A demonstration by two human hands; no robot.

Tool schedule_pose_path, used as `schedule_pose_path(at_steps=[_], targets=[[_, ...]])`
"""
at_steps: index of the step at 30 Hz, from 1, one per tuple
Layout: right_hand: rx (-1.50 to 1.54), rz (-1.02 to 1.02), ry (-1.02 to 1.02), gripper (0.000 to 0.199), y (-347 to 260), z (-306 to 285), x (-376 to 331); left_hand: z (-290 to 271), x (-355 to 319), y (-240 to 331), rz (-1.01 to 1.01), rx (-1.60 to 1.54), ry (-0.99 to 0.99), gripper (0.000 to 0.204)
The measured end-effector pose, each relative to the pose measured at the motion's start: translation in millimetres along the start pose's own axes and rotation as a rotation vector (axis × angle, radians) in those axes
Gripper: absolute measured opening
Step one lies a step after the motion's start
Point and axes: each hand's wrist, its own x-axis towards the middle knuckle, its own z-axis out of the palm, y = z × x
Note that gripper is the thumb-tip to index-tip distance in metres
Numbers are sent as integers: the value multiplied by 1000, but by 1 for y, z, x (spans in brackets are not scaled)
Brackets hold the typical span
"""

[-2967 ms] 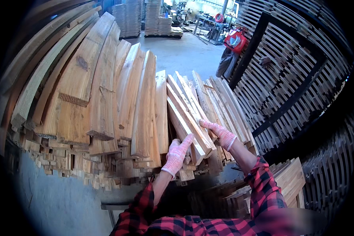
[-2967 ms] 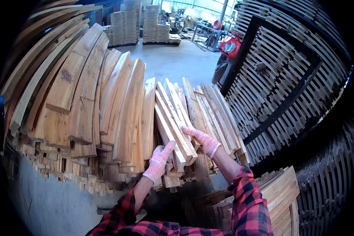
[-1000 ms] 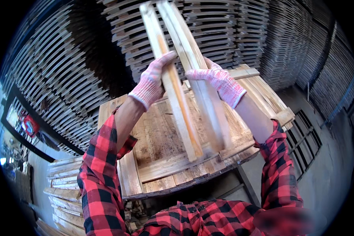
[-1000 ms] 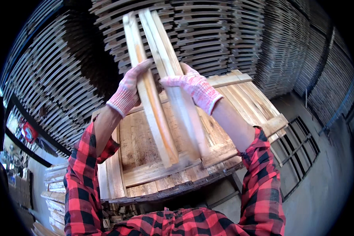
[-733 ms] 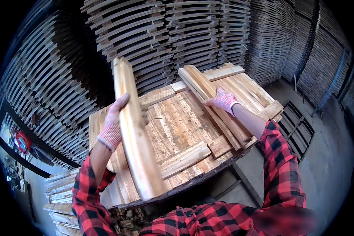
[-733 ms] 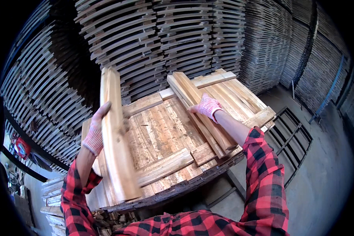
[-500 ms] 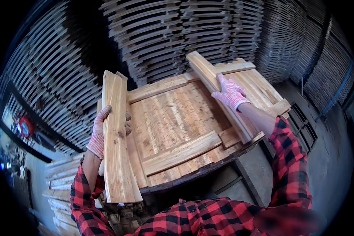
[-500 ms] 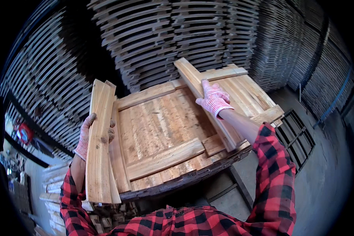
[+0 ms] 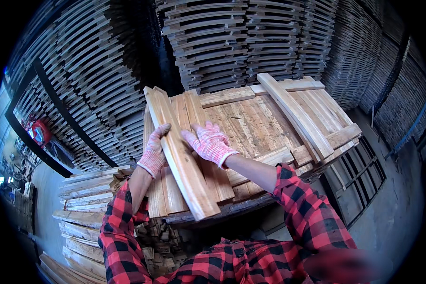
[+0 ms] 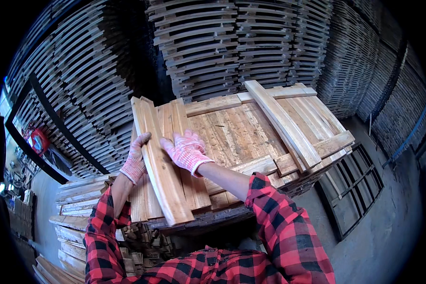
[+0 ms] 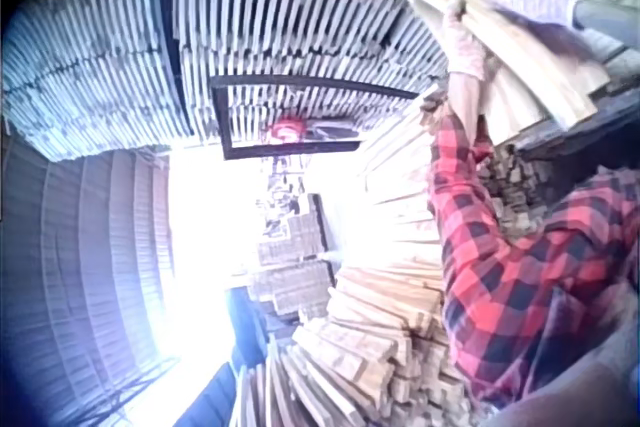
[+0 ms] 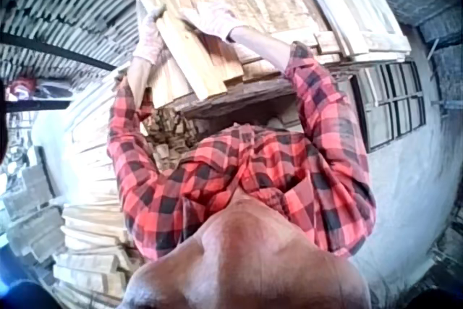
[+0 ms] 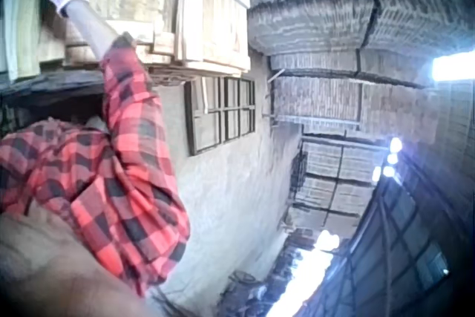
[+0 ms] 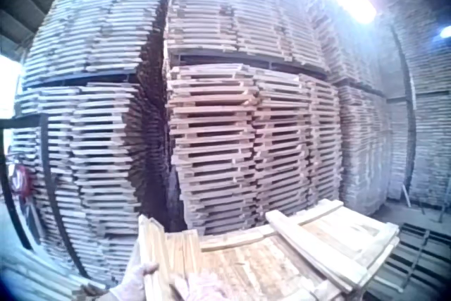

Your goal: The person picks up groups of wood boards from a large pile and stacks them neatly onto a wooden surface, aligning them next to each other and layering them to form a flat wooden structure.

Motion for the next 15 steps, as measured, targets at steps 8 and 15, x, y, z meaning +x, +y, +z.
schedule_pose_path(at_steps=[8, 15], targets=[[215, 2, 185, 105, 16, -32, -16, 60, 9, -16, -15, 80, -121, 59], [-144, 134, 195, 73, 109, -26, 16, 35, 25, -32, -119, -55, -201, 57]])
